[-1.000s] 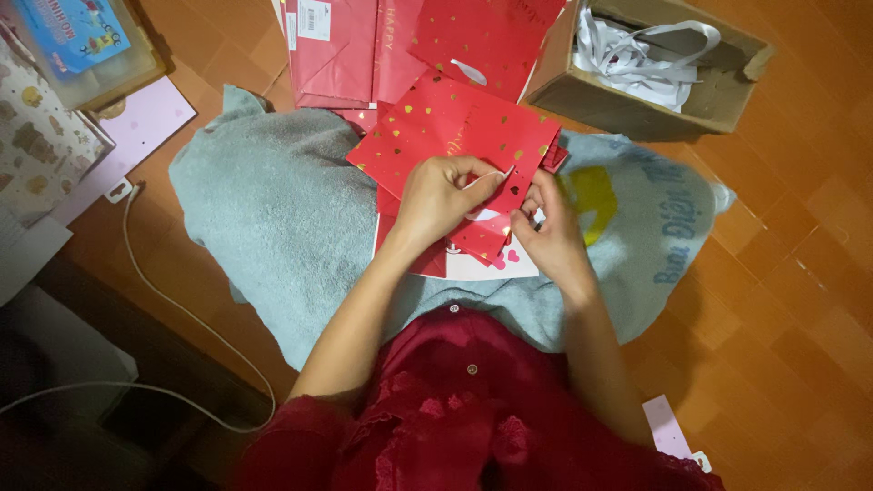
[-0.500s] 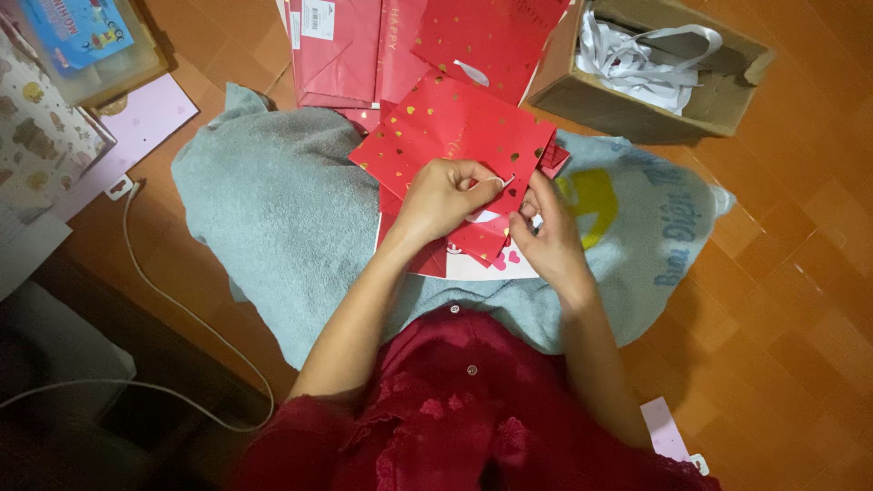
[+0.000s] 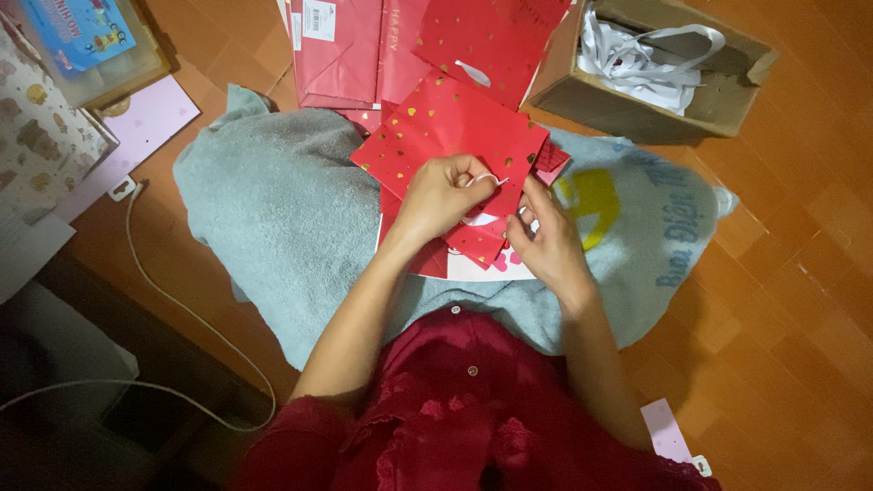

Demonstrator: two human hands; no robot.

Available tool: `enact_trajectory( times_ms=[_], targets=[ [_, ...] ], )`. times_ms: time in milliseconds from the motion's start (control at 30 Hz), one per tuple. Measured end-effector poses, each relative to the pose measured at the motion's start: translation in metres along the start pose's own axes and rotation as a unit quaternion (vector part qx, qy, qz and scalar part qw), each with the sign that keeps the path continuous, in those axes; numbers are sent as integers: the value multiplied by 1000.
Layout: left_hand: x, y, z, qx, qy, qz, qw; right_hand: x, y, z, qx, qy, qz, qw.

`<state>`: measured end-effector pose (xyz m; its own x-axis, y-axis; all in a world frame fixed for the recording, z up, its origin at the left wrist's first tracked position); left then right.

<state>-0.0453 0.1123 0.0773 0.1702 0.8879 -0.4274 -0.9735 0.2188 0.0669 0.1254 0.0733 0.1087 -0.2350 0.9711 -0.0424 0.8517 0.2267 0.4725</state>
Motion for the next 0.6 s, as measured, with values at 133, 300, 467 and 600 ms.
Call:
enact_trajectory(
  times_ms=[133, 300, 467, 600],
  targets=[
    [1, -2, -1, -12, 0, -7, 1000, -1, -2, 2, -42, 3, -8, 999],
    [1, -2, -1, 25, -7, -8, 1000, -2, -4, 6, -58, -8, -24, 998],
    [0, -1, -2, -42, 7, -14, 999, -6, -5, 6, -63, -5, -20, 998],
    [-2, 0, 5, 2, -23, -3, 1000, -6, -6, 6, -67, 10, -17, 998]
  ],
)
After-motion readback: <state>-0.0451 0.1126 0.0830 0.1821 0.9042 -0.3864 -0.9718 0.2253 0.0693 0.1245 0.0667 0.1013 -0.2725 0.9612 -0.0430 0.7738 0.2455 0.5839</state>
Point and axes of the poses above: each hand's wrist, its own x-axis towards the middle knuckle, its own y-axis out of the back of the hand, z = x × y, the point moved 5 cm from there along x, towards the middle knuckle
